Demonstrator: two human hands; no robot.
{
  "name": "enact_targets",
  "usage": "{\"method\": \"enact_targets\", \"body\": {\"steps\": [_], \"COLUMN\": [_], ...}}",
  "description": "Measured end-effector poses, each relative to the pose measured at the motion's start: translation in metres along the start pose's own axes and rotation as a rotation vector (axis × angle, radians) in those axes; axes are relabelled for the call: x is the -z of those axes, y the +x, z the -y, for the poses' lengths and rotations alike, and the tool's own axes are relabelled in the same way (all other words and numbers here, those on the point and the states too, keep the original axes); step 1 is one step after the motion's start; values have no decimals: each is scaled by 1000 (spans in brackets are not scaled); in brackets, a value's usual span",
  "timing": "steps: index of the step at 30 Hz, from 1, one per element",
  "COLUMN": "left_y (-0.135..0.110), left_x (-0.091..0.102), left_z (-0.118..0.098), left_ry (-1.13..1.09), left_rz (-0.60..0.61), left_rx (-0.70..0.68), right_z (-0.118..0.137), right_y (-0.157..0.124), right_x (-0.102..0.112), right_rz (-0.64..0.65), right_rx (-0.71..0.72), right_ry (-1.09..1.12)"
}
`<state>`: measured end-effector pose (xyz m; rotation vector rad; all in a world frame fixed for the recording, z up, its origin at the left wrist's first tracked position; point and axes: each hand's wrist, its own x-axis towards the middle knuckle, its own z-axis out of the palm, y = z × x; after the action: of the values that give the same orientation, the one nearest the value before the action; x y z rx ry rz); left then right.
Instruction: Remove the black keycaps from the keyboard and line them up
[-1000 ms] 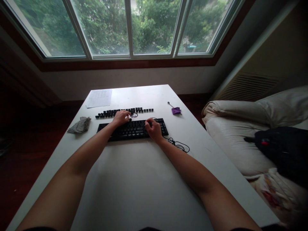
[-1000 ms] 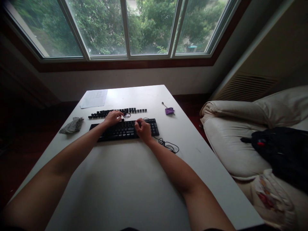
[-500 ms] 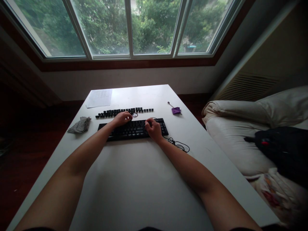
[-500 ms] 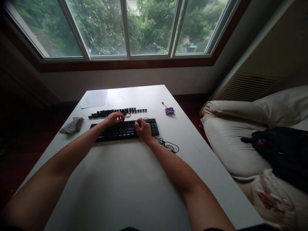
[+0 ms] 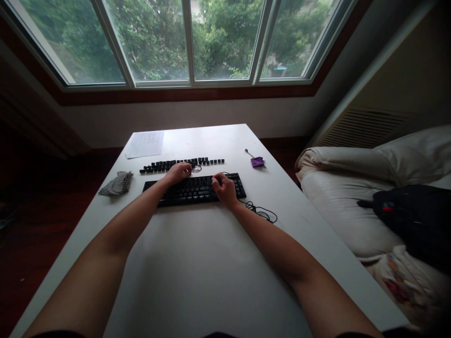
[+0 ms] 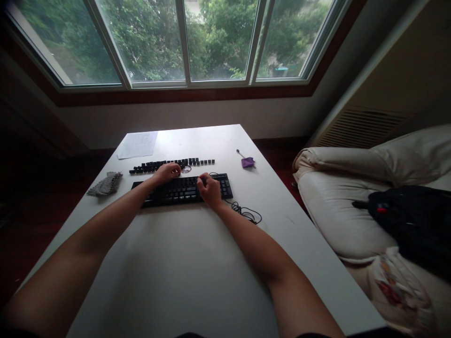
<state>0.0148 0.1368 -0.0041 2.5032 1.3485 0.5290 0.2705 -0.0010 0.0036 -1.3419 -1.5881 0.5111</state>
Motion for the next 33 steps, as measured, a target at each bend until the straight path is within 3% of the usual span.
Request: {"method": "enact_targets", "body": {"steps": [13,27,33], "left_y": [-1,-4,-2], "left_x": [0,-1,-4], "left_z": [0,2,2], "left_ry": [-38,-37,23], "left_rz": [9,-42,-51], "left_rx": [11,127,84], "right_z": [-1,-3,-3], "right_y": [1,0,0], "right_x": [-1,-2,-2], "right_rz": [-1,3,-5], "right_rx": [-2,4,21], "right_ry": [-4,-3,1]}}
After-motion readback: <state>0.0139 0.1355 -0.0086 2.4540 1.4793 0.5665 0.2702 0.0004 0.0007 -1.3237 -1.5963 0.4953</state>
